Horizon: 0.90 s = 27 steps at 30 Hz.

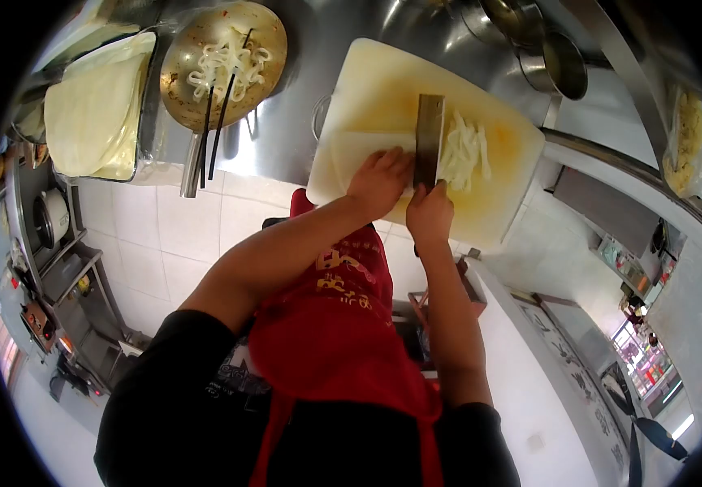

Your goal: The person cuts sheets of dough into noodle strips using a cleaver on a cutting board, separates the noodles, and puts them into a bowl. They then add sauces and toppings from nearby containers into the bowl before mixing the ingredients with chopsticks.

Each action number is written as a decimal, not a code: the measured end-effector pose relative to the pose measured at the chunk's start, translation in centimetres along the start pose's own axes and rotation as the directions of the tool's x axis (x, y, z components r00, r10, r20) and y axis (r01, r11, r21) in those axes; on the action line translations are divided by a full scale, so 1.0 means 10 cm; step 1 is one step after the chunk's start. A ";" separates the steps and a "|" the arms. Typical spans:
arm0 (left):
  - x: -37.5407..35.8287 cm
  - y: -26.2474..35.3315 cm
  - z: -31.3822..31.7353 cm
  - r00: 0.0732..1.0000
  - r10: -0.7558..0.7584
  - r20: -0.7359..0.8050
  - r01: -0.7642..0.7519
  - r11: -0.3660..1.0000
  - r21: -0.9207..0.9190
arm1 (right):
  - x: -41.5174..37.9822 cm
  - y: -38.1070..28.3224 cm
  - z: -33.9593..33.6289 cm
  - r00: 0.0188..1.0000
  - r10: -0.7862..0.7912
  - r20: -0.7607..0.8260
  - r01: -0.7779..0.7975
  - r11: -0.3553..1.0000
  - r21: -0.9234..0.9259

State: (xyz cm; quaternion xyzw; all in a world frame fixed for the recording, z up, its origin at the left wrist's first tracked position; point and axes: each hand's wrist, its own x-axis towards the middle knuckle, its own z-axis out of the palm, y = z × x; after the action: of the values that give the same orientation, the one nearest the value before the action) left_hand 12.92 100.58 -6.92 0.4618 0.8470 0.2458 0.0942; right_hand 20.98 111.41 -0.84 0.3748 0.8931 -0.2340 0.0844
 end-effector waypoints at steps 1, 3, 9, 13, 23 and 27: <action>0.01 -0.03 0.00 1.000 0.024 0.003 -0.024 1.000 -0.004 | 0.13 -0.06 0.04 0.999 0.012 -0.044 -0.011 1.000 0.015; -0.12 0.07 -0.01 0.999 0.040 0.021 -0.040 0.999 -0.028 | 0.16 -0.03 0.06 0.995 -0.020 -0.093 0.027 0.997 0.071; -0.09 0.05 -0.11 0.999 -0.024 -0.027 0.021 0.997 -0.079 | -0.30 -0.03 -0.20 1.000 -0.012 -0.024 0.015 0.993 0.115; -0.08 0.07 -0.11 0.999 -0.036 -0.039 0.033 0.997 -0.070 | -0.38 -0.06 -0.23 0.995 0.034 0.097 -0.040 0.998 0.053; -0.11 -0.01 -0.10 1.000 0.022 0.020 -0.021 0.996 -0.084 | 0.06 -0.07 0.13 0.993 -0.080 -0.089 0.081 0.997 0.015; -0.16 -0.02 -0.15 1.000 -0.013 0.006 0.014 0.993 -0.120 | -0.08 -0.04 -0.06 0.982 -0.093 -0.162 0.115 0.984 0.134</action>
State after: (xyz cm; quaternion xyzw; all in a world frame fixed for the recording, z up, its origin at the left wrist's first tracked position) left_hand 13.11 98.72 -5.84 0.4500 0.8336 0.2944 0.1259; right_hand 21.26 110.90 0.08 0.3497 0.8964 -0.2713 -0.0248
